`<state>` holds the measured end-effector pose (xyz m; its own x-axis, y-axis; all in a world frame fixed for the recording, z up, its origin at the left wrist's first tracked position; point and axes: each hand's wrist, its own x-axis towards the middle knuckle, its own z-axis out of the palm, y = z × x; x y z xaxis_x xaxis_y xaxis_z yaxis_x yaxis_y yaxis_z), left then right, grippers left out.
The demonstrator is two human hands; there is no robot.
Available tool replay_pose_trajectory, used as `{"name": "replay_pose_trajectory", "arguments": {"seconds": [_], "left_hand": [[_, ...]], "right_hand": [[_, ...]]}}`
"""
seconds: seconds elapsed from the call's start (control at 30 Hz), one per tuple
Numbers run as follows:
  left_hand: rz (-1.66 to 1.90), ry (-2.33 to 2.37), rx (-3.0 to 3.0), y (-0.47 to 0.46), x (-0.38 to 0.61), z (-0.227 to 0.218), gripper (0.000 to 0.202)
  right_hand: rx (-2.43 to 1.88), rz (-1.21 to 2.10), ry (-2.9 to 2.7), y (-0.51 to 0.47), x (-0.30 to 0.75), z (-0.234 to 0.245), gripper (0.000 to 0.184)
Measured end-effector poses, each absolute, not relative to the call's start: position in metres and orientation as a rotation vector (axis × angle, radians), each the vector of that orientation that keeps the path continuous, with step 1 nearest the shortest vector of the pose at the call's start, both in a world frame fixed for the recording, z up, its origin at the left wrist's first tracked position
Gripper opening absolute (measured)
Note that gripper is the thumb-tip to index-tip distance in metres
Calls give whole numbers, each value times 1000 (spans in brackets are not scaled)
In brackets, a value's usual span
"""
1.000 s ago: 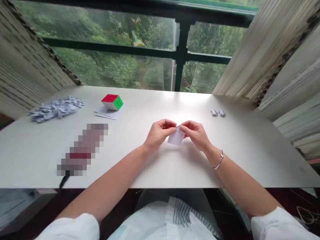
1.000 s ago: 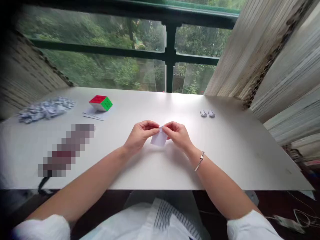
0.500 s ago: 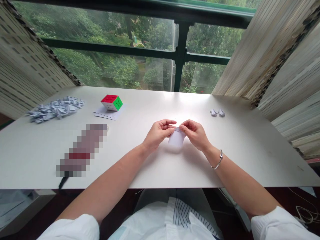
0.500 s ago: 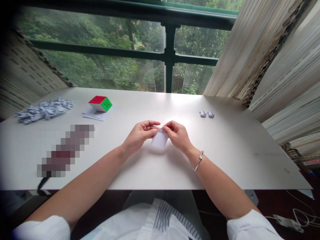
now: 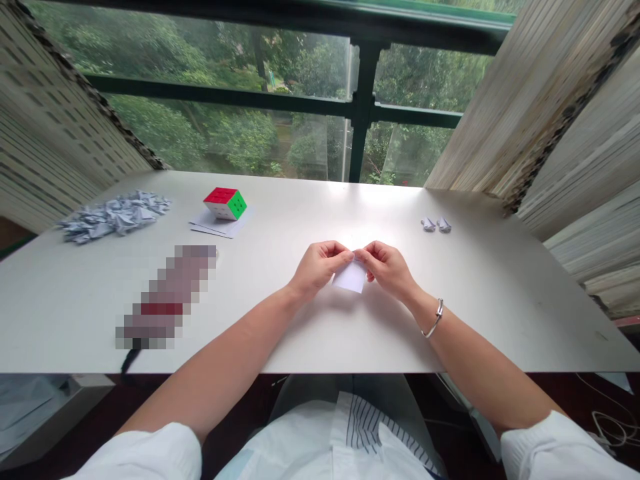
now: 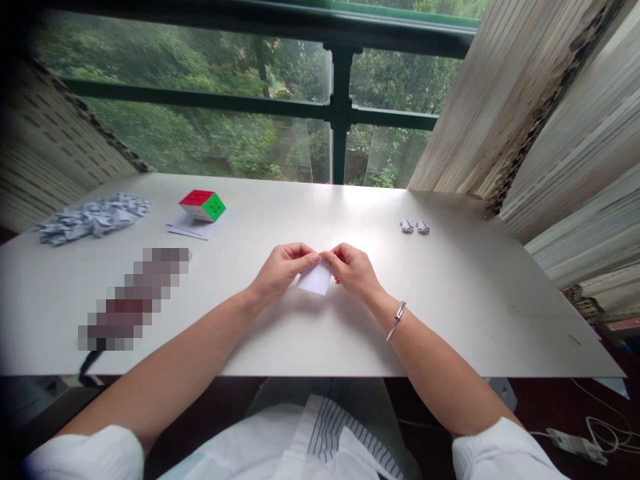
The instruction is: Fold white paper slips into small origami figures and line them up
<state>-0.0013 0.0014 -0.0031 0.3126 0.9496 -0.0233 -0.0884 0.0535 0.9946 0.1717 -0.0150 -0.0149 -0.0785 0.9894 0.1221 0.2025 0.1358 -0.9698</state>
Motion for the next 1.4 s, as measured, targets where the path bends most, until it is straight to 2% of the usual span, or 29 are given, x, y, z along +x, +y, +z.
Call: {"name": "replay_pose_trajectory", "arguments": {"seconds": [0.47,0.7,0.83,1.13,1.4], "left_hand": [[965,979,1275,4,0,-13,30],[949,971,1285,3,1,-12,30],[992,964,1343,2,3,-13,28],[1059,961,1321,3,4,-14,23],[1004,995,1295,4,5,-20,28]], "right_hand": [[-1152,1250,-1503,-9,179,-12,15],[-1250,1041,-1621,-11,180,-16,11],[-1282,931,-1707,-16,175,-14,14],[-1442,900,-1817,-20,171,-9,25],[-1495,721,-2022,-18,175,-6,28]]}}
